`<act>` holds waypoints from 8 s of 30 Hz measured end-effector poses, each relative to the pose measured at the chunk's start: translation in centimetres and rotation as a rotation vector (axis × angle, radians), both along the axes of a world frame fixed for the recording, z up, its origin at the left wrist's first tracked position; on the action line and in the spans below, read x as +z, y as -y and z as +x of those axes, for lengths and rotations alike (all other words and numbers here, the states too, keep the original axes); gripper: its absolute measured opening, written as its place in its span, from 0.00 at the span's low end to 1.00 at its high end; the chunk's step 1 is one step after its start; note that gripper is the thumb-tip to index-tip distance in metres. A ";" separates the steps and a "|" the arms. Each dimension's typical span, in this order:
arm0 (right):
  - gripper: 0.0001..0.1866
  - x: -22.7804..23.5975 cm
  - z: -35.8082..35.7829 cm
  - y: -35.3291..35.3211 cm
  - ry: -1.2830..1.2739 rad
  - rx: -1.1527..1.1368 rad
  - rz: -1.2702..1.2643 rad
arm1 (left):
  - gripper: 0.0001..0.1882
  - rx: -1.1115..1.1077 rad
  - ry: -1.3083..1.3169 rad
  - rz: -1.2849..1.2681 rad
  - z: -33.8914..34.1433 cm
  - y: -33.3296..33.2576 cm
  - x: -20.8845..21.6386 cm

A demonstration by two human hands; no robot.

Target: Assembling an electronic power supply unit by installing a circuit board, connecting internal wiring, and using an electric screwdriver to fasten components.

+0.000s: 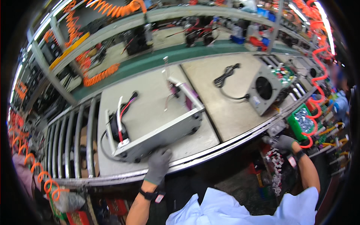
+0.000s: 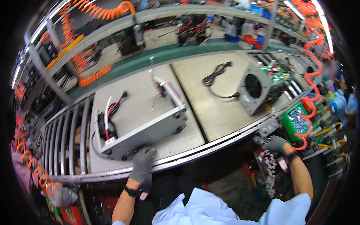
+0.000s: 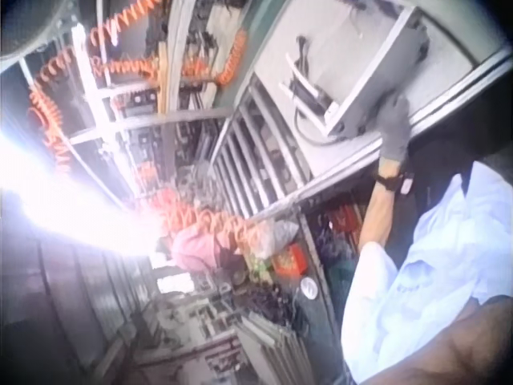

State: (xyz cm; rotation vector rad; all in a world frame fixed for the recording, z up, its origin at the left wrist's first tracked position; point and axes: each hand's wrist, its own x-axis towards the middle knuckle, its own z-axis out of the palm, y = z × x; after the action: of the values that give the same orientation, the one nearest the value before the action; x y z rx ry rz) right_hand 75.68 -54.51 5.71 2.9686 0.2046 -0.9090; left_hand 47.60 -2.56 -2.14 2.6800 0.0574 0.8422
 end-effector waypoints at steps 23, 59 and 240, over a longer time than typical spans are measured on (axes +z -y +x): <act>0.19 -1.8 -18.3 -21.5 -0.477 -0.116 0.917 | 0.07 0.478 0.177 -0.383 -8.1 -0.8 1.8; 0.25 -3.8 -26.7 -25.6 -0.317 0.506 1.004 | 0.14 0.293 -0.001 -1.616 -11.5 4.2 4.4; 0.19 4.0 -22.6 -28.7 -0.788 -0.324 1.169 | 0.14 -0.068 -0.918 -0.860 11.1 -7.3 14.4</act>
State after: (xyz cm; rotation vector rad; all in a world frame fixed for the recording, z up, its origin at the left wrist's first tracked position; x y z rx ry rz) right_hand 53.12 -25.76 9.71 3.3082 0.3667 -2.7928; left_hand 58.69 4.69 12.29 1.9759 0.4236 -0.4284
